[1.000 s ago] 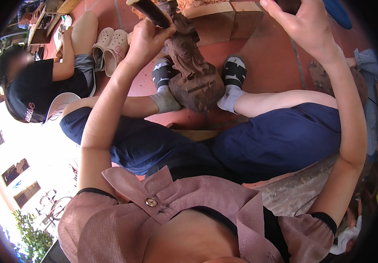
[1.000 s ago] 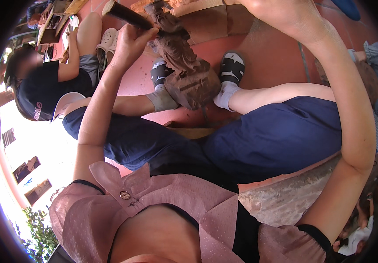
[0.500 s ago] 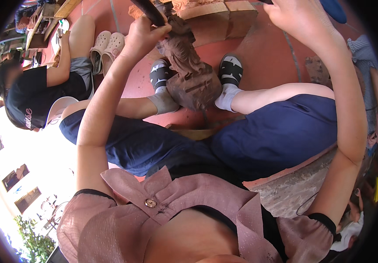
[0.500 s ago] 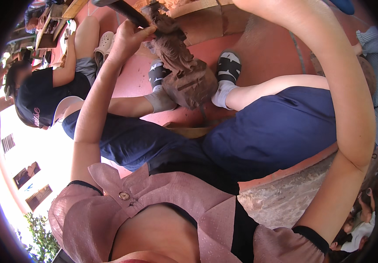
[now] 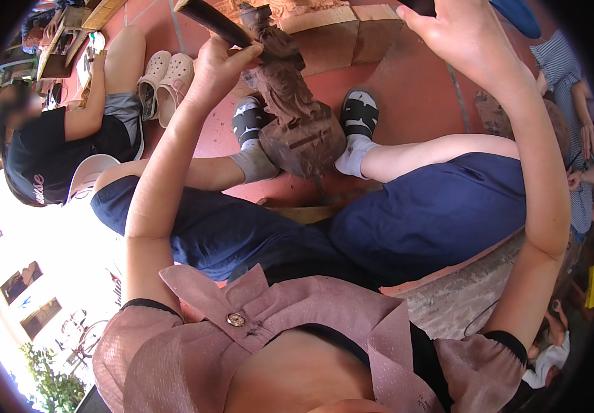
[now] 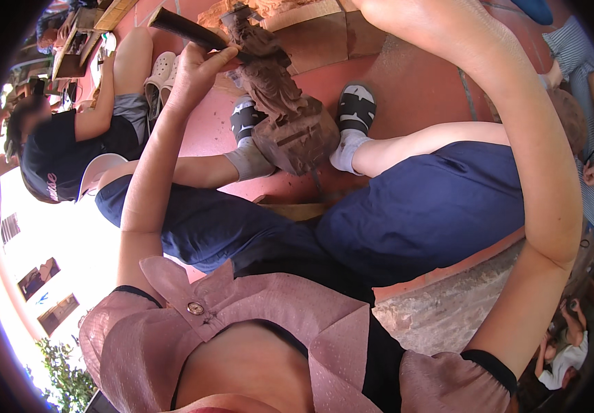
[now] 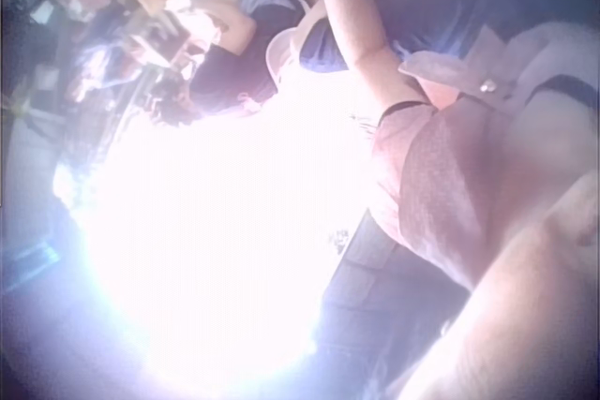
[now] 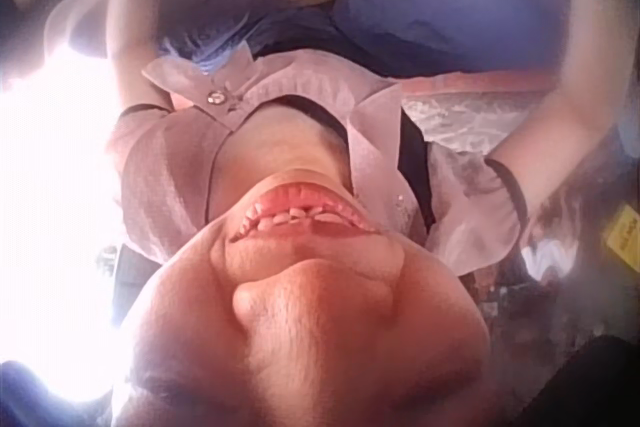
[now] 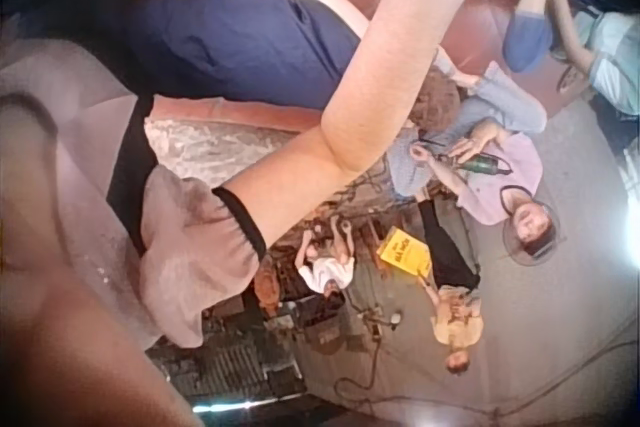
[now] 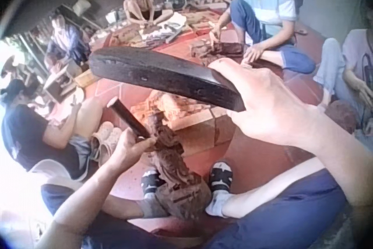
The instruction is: The person is carving a wooden sculpture using a chisel and mallet. They repeatedly strike the chisel to shape the wood, occasionally adjusting their grip and the position of the sculpture.
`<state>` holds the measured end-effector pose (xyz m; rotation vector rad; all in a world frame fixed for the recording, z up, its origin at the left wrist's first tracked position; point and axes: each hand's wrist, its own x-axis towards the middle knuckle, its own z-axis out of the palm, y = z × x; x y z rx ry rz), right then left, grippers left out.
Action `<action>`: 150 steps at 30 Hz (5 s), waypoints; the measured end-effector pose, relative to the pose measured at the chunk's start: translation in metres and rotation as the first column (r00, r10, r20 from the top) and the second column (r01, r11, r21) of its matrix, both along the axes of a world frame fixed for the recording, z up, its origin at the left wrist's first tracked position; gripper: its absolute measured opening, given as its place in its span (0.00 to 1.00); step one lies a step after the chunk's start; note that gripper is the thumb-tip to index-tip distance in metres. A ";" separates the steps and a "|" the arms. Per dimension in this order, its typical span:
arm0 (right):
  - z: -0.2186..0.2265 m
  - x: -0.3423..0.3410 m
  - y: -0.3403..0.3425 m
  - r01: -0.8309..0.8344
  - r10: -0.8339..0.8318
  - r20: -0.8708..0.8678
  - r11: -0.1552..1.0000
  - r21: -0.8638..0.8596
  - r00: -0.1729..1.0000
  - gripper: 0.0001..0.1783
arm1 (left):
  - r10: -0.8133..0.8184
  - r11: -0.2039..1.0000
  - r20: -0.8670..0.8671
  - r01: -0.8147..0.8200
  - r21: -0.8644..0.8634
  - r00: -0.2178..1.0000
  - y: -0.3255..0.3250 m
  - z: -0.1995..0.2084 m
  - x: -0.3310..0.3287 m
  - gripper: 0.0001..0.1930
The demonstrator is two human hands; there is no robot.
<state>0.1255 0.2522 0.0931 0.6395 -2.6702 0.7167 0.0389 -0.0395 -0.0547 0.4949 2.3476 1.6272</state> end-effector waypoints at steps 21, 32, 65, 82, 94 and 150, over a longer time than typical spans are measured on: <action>-0.014 0.005 0.008 0.108 -0.085 -0.148 0.982 0.152 0.985 0.34 | -0.131 0.908 -0.406 -0.055 -0.414 0.905 0.020 0.015 0.006 0.12; -0.013 0.010 0.013 0.092 -0.071 -0.126 0.982 0.166 0.989 0.31 | 0.002 0.997 -0.063 0.003 0.072 0.998 -0.003 0.005 -0.001 0.10; -0.004 0.014 -0.005 0.078 -0.047 -0.164 0.979 0.186 0.985 0.31 | -0.094 0.969 -0.240 0.033 -0.247 0.966 0.003 0.005 0.009 0.10; 0.000 0.010 -0.015 0.057 -0.031 -0.130 0.978 0.203 0.991 0.34 | -0.083 0.970 -0.275 0.014 -0.243 0.958 0.004 0.005 0.011 0.11; -0.003 0.007 -0.002 0.010 0.000 -0.063 0.988 0.157 0.998 0.35 | -0.067 0.989 -0.046 0.072 0.126 0.997 -0.023 0.015 0.019 0.10; 0.002 0.018 0.010 0.087 -0.065 -0.175 0.989 0.121 0.982 0.24 | -0.119 0.989 -0.203 0.098 -0.111 0.972 0.006 0.009 0.018 0.07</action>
